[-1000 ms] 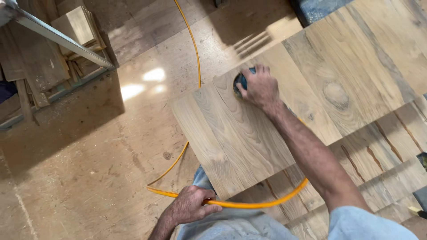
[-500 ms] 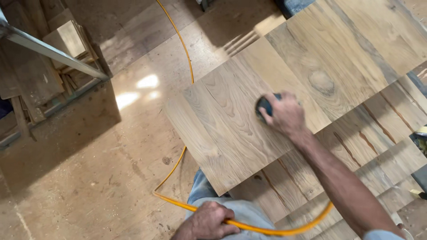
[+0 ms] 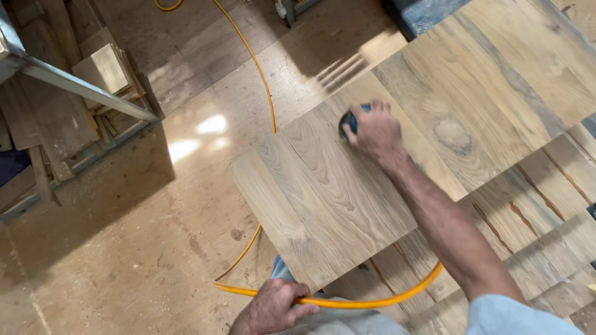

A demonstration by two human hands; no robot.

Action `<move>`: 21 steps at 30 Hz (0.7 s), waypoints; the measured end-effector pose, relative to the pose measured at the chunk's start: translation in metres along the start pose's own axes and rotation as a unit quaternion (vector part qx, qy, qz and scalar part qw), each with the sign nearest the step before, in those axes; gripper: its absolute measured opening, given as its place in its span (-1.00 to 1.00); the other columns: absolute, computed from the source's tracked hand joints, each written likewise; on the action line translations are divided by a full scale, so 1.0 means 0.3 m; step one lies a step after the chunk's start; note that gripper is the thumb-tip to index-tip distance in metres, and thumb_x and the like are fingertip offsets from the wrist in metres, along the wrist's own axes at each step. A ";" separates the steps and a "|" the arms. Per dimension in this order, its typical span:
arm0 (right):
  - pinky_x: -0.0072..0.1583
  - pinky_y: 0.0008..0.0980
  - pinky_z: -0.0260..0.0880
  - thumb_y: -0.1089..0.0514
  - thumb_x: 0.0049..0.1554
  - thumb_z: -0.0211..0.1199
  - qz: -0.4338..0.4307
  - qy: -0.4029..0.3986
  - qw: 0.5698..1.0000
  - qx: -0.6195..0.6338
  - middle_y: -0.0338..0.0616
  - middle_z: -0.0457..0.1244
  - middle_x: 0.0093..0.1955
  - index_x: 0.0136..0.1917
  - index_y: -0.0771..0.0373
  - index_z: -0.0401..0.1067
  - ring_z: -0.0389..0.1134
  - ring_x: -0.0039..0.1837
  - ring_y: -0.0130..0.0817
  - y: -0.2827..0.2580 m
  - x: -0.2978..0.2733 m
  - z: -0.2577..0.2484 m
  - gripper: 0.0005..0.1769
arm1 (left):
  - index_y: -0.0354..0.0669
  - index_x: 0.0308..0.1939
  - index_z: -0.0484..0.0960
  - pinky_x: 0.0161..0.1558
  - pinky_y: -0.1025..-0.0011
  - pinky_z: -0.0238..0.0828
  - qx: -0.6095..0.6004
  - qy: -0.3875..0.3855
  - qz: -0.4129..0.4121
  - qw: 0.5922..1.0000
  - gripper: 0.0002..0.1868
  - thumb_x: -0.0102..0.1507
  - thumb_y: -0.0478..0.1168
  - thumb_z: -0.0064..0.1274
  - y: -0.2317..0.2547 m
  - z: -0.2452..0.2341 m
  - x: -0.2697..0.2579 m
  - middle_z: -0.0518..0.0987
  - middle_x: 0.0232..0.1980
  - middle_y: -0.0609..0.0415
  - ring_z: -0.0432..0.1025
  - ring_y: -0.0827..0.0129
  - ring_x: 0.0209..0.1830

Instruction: The person sands wooden stairs using a power sander, moving the tool across the surfaces of multiple steps while holding the power cord with the other hand.

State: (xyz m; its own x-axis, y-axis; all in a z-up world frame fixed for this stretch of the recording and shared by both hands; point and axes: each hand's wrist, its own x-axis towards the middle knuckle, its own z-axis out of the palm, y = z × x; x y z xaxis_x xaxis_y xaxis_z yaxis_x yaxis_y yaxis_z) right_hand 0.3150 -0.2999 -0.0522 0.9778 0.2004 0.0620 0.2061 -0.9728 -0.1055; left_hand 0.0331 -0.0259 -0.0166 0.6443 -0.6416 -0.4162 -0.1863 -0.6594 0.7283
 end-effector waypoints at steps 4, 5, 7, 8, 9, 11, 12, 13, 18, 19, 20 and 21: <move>-0.26 -0.08 0.55 -0.28 0.20 0.21 -0.007 0.003 1.000 0.012 0.14 0.24 0.05 0.28 0.01 0.32 0.32 0.04 0.02 -0.040 0.210 0.016 -0.49 | 0.02 -0.36 0.55 -0.34 0.18 0.35 0.025 0.028 -0.034 0.999 -0.56 0.30 0.26 -0.03 -0.049 -0.029 0.034 0.58 -0.45 0.14 0.48 0.15 -0.41; -0.22 -0.05 0.55 -0.28 0.17 0.26 -0.018 0.010 1.000 0.016 0.16 0.21 0.10 0.27 0.02 0.31 0.30 0.08 0.05 -0.038 0.239 0.029 -0.46 | 0.00 -0.40 0.50 -0.36 0.19 0.32 0.021 0.040 -0.040 0.998 -0.56 0.29 0.25 -0.02 -0.046 -0.033 0.036 0.57 -0.46 0.15 0.46 0.14 -0.44; -0.17 -0.01 0.55 -0.29 0.13 0.30 -0.028 0.013 0.999 0.021 0.19 0.19 0.15 0.26 0.02 0.30 0.28 0.12 0.07 -0.029 0.254 0.032 -0.43 | -0.01 -0.45 0.46 -0.38 0.19 0.30 0.015 0.049 -0.047 0.998 -0.55 0.29 0.23 0.00 -0.022 -0.041 0.044 0.55 -0.47 0.15 0.43 0.13 -0.46; -0.18 0.02 0.54 -0.28 0.13 0.30 -0.035 0.009 0.999 0.015 0.22 0.17 0.18 0.28 0.02 0.29 0.28 0.12 0.09 -0.022 0.240 0.020 -0.41 | -0.03 -0.41 0.49 -0.36 0.20 0.32 0.001 0.033 -0.045 0.998 -0.57 0.29 0.22 0.00 0.001 -0.045 0.048 0.57 -0.45 0.14 0.45 0.17 -0.44; -0.20 0.05 0.54 -0.27 0.12 0.31 -0.041 0.008 0.999 0.008 0.25 0.16 0.20 0.30 0.02 0.28 0.28 0.12 0.11 -0.015 0.230 0.002 -0.39 | -0.04 -0.38 0.53 -0.34 0.22 0.33 -0.010 0.018 -0.041 0.999 -0.58 0.30 0.20 -0.01 0.020 -0.053 0.054 0.58 -0.42 0.13 0.46 0.20 -0.42; -0.19 0.01 0.54 -0.27 0.15 0.26 -0.038 -0.004 0.999 0.004 0.19 0.18 0.14 0.29 0.02 0.29 0.29 0.07 0.06 0.019 0.132 -0.012 -0.44 | -0.06 -0.36 0.53 -0.35 0.19 0.34 -0.009 0.011 -0.005 1.000 -0.58 0.31 0.19 -0.02 0.039 -0.006 0.056 0.58 -0.43 0.08 0.47 0.15 -0.44; -0.19 -0.02 0.53 -0.28 0.18 0.21 -0.035 -0.014 0.999 0.001 0.12 0.21 0.08 0.27 0.01 0.30 0.31 0.03 0.01 0.037 0.083 -0.024 -0.48 | -0.09 -0.33 0.54 -0.35 0.16 0.34 -0.006 0.004 0.030 1.000 -0.57 0.32 0.18 -0.04 0.051 0.018 0.057 0.58 -0.44 0.04 0.47 0.11 -0.47; -0.19 -0.02 0.53 -0.28 0.18 0.21 -0.032 -0.013 0.999 0.000 0.12 0.21 0.08 0.27 0.01 0.30 0.31 0.03 0.01 0.060 0.019 -0.025 -0.48 | -0.09 -0.33 0.54 -0.35 0.16 0.34 -0.005 0.003 0.033 0.999 -0.57 0.32 0.18 -0.04 0.078 0.033 0.056 0.58 -0.44 0.04 0.47 0.11 -0.47; -0.27 -0.13 0.55 -0.33 0.19 0.13 0.015 -0.054 0.998 0.000 0.08 0.21 0.06 0.29 -0.03 0.35 0.31 0.07 -0.09 0.153 -0.317 -0.082 -0.47 | -0.09 -0.31 0.59 -0.19 0.18 0.35 -0.010 -0.105 0.077 0.991 -0.66 0.30 0.09 0.02 0.181 0.121 0.045 0.56 -0.44 -0.02 0.49 0.07 -0.32; -0.27 -0.13 0.55 -0.33 0.19 0.13 0.017 -0.054 0.998 -0.001 0.08 0.21 0.06 0.29 -0.03 0.35 0.31 0.07 -0.09 0.174 -0.375 -0.081 -0.47 | -0.09 -0.31 0.59 -0.19 0.18 0.35 -0.011 -0.107 0.078 0.991 -0.66 0.30 0.09 0.02 0.189 0.131 0.039 0.56 -0.44 -0.02 0.49 0.07 -0.32; -0.27 -0.10 0.57 -0.34 0.18 0.14 0.038 -0.074 0.996 -0.001 0.10 0.20 0.09 0.28 -0.04 0.31 0.31 0.10 -0.05 0.194 -0.429 -0.081 -0.46 | -0.12 -0.27 0.58 -0.21 0.19 0.36 -0.021 -0.129 0.087 0.988 -0.63 0.33 0.10 -0.03 0.196 0.138 0.034 0.54 -0.45 -0.03 0.49 0.08 -0.33; -0.28 -0.07 0.59 -0.34 0.16 0.15 0.057 -0.093 0.994 -0.001 0.13 0.19 0.12 0.27 -0.05 0.28 0.31 0.13 -0.02 0.215 -0.470 -0.078 -0.46 | -0.14 -0.24 0.57 -0.24 0.20 0.37 -0.030 -0.149 0.095 0.984 -0.61 0.35 0.11 -0.08 0.199 0.141 0.036 0.52 -0.46 -0.03 0.48 0.09 -0.33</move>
State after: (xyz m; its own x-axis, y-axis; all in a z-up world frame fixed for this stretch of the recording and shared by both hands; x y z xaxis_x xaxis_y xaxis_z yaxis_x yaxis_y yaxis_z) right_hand 0.1894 -0.3935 -0.0444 0.9852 0.1069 -0.1340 0.0939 -0.9906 -0.0997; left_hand -0.0025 -0.0888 -0.0005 0.3548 -0.8428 -0.4047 -0.2318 -0.4987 0.8352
